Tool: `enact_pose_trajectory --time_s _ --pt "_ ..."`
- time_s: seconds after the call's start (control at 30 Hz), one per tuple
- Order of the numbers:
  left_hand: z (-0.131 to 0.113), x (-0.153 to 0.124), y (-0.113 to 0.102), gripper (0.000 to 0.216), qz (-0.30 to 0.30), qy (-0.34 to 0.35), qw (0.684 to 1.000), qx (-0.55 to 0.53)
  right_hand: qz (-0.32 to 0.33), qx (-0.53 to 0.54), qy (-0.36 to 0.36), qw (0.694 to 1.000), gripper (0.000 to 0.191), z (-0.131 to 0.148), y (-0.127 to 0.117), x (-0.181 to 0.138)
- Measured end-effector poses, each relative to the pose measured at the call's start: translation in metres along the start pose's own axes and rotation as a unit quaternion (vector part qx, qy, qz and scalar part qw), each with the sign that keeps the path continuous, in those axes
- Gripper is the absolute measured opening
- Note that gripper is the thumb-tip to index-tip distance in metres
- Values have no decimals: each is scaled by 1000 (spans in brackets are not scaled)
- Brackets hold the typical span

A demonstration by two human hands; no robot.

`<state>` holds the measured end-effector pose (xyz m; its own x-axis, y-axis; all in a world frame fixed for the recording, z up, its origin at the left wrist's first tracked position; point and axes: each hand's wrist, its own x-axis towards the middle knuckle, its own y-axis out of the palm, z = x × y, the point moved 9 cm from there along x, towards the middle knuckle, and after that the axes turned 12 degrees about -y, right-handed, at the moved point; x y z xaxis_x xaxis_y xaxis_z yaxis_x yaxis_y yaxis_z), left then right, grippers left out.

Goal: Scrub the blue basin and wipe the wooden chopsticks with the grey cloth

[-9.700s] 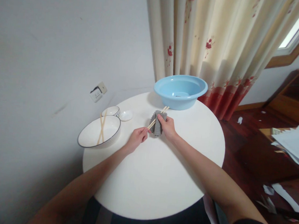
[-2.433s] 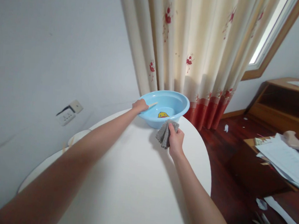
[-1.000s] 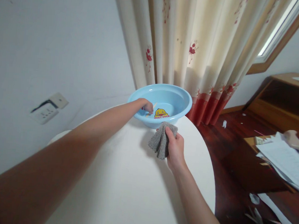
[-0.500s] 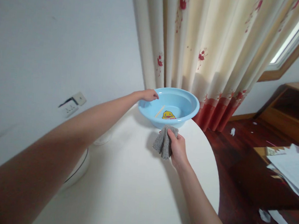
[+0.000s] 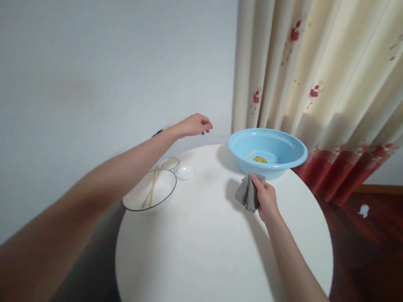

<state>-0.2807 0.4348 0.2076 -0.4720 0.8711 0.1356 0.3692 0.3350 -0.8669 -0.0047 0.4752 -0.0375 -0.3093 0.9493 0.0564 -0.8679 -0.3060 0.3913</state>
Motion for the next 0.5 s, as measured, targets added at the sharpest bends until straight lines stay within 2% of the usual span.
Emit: enact_pose_trajectory --time_s 0.13,0.27,0.4,0.5 --pt "51 -52 -23 16 12 -60 998 -12 6 -12 14 1000 25 -10 10 -14" --pt "106 -104 -33 21 35 -139 981 -128 10 -29 19 999 23 -17 19 -24" --pt "165 -142 -34 26 -16 -180 972 -149 -5 -43 20 999 17 -22 24 -33" --pt "215 -161 -27 29 -66 -225 970 -59 5 -48 30 998 16 -30 29 -37"
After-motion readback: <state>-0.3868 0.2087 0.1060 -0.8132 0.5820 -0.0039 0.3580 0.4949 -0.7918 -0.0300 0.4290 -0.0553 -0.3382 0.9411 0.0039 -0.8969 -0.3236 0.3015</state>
